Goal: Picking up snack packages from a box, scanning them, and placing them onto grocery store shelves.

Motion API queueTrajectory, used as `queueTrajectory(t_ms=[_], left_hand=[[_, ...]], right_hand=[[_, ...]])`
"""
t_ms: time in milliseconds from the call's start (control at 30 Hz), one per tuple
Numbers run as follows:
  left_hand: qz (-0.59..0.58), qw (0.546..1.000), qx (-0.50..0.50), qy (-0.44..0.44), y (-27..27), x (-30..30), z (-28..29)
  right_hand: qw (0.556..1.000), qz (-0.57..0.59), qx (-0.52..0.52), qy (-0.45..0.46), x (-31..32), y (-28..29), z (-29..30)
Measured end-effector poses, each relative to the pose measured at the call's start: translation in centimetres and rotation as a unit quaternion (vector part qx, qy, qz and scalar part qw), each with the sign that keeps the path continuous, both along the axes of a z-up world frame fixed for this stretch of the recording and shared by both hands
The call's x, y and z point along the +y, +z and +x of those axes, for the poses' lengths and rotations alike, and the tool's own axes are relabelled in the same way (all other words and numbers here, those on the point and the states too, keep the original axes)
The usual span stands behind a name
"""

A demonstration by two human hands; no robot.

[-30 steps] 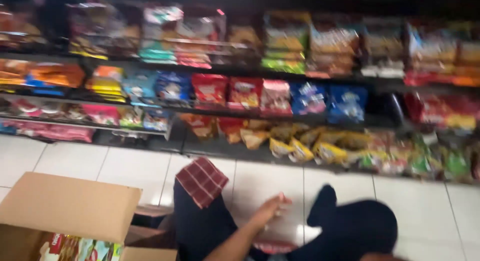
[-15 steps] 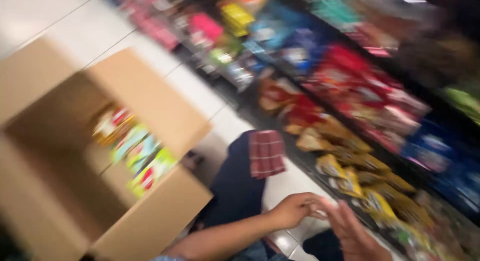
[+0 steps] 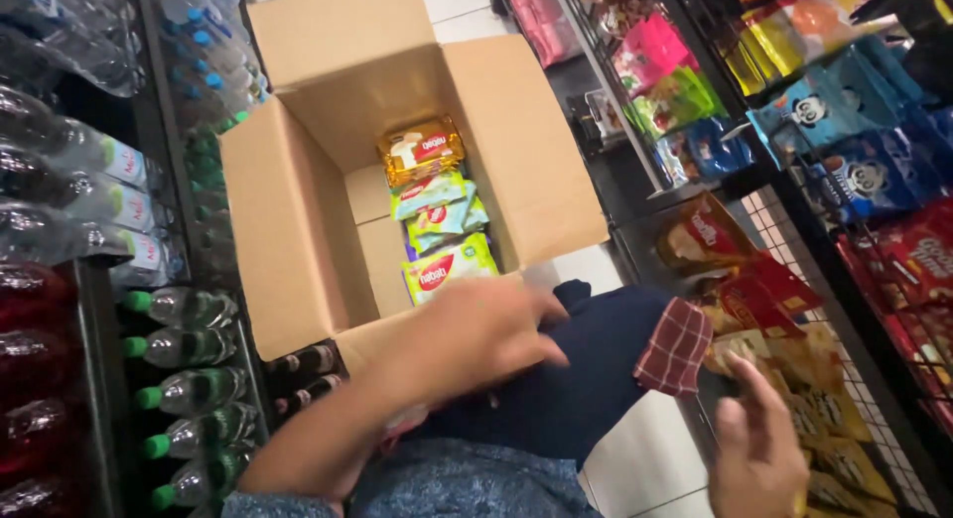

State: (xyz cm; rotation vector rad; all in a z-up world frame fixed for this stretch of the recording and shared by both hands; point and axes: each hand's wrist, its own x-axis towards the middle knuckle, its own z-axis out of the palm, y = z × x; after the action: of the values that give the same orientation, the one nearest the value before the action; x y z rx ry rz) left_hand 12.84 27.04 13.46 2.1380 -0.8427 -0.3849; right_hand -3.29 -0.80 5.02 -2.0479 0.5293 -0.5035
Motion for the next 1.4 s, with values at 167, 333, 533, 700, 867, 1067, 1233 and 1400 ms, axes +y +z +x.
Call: queueTrajectory(t_ms=[167,333,533,700,867,1067,1233,1400], left_hand=[[0.216,0.973,-0.071,0.040,-6.3,3.3,4.5],[0.292,0.954,0.044,-0.048,-13.2,2.8,5.9],[0.283,0.954,-0.025,-0.091,-15.8,2.2,6.6],[0.298,0.952,-0.024,-0.063,-17.3,2.2,6.9],[0.340,0.938,-0.004,-0.069,-15.6,1.5,6.3],[0.358,0.930,0.006,-0.084,-17.0,0.9,5.3],[0.341,0.936,-0.010,-0.087,-16.4,0.6,3.2],[0.205,0.975,0.052,-0.064,-13.7,2.4,2.0]], right_hand=[[0.994,-0.070,-0.017,0.082,1.3,-1.7,2.2],[0.986,-0.134,0.026,0.092,0.9,-2.3,2.0],[0.984,-0.134,0.052,0.108,-0.8,-1.1,1.3],[0.984,-0.120,0.076,0.112,-0.9,0.0,1.4],[0.981,-0.096,0.105,0.136,0.5,0.6,1.5],[0.967,-0.098,0.103,0.210,2.5,0.8,2.7],[0.956,-0.111,0.052,0.265,5.2,1.4,5.2],[0.943,-0.161,-0.001,0.292,9.4,0.0,8.2]])
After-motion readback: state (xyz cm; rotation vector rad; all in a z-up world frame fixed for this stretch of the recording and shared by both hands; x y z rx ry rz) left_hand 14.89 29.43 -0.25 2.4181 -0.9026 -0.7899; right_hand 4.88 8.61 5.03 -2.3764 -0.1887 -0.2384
